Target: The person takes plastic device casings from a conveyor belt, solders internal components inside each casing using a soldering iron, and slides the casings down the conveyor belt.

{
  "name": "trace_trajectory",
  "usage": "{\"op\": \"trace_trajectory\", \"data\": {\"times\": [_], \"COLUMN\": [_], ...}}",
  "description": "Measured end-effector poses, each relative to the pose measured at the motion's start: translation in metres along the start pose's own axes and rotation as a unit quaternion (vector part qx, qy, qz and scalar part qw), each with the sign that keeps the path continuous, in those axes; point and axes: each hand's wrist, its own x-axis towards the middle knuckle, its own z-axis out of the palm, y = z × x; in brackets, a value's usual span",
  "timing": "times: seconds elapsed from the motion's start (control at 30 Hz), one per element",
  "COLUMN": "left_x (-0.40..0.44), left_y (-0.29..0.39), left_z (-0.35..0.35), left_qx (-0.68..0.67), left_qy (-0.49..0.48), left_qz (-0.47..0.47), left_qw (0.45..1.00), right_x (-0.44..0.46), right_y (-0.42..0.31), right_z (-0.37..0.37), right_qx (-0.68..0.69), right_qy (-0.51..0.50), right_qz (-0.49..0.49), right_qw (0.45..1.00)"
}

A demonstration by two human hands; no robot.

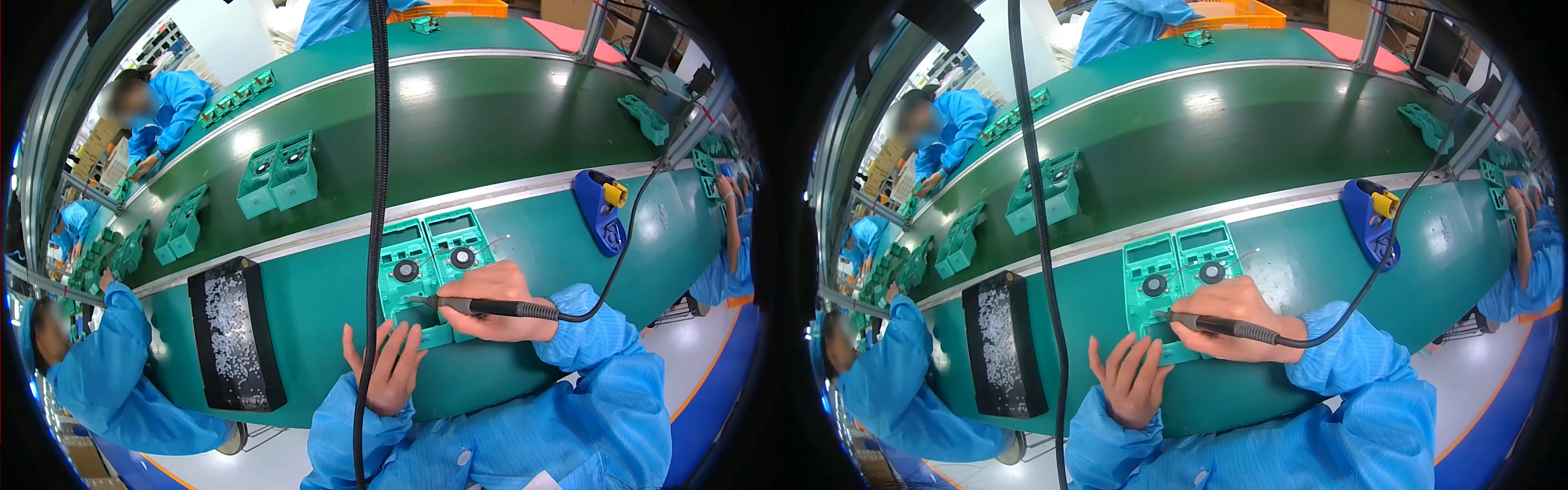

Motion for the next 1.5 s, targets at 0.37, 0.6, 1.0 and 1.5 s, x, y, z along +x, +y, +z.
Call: {"op": "trace_trajectory", "data": {"times": [0.37, 0.6, 1.0, 1.5], "left_x": [0.001, 0.000, 0.003, 0.020], "left_y": [-0.001, -0.001, 0.000, 0.008], "left_z": [-0.001, -0.001, -0.007, -0.018], "left_qx": [0.000, -0.001, -0.003, 0.067], "left_qy": [-0.004, -0.003, -0.014, -0.073], "left_qz": [0.002, 0.002, 0.011, 0.039], "left_qw": [1.000, 1.000, 1.000, 0.994], "right_x": [-0.001, -0.001, -0.001, -0.067], "right_y": [0.001, 0.002, -0.007, 0.017], "right_z": [0.006, 0.007, -0.016, -0.065], "right_qx": [-0.015, -0.016, -0.012, -0.047], "right_qy": [-0.015, -0.019, 0.053, 0.265], "right_qz": [-0.016, -0.023, -0.033, -0.006], "right_qw": [1.000, 0.999, 0.998, 0.963]}}
